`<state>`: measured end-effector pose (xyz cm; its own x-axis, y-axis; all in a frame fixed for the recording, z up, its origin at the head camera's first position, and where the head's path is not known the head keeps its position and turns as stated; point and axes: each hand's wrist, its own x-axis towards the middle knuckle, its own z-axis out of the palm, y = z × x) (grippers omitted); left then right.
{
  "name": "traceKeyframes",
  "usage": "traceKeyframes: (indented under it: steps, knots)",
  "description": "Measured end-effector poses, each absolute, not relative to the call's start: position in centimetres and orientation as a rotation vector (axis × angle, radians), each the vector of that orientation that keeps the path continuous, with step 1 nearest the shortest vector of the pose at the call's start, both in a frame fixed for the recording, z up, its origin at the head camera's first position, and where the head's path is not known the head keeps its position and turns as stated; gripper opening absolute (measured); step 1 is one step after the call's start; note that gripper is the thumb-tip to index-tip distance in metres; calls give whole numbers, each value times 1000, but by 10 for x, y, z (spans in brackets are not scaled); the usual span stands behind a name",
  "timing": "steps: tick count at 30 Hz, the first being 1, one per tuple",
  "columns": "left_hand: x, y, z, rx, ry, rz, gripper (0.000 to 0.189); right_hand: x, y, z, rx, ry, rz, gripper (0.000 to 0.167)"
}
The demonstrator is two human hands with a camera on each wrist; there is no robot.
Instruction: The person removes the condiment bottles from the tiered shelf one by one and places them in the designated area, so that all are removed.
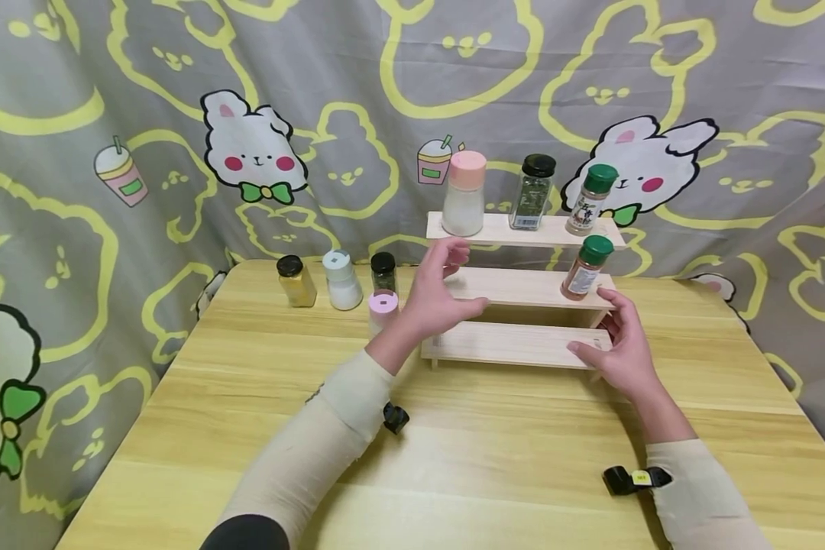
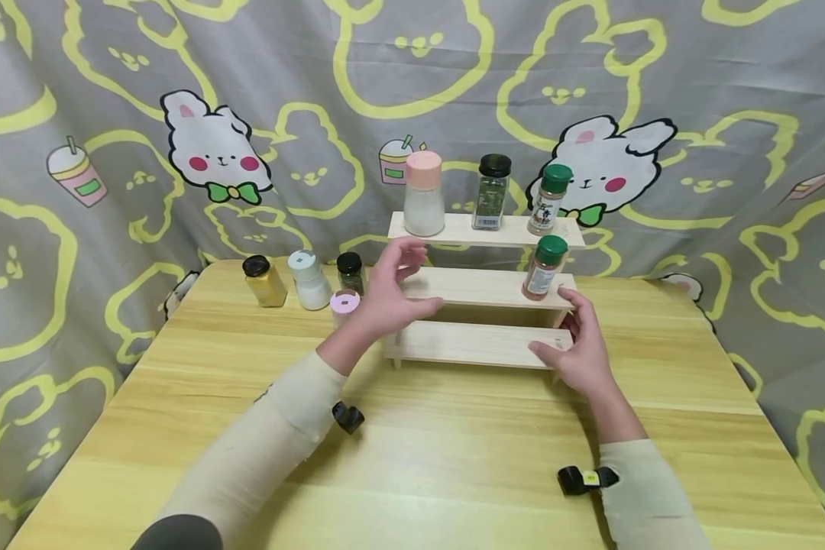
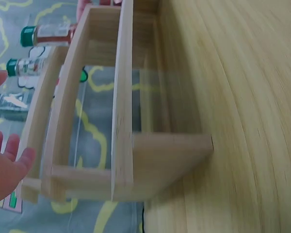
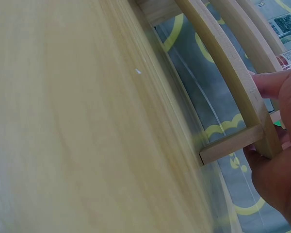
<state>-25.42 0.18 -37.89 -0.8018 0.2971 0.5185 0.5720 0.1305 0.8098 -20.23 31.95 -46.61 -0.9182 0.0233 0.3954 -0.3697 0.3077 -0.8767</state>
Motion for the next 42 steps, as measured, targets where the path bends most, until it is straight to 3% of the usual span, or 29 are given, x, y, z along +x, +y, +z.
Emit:
traceKeyframes:
  steps: [35,42]
  knots:
    - [-267,83,-382,-921,-2246,-1810,68,-191,298,-437,316,-2219,1701,91]
    - [-272,105,-381,-941,-2250,-1792,65,-200,314,-460,289,-2213,1685,97]
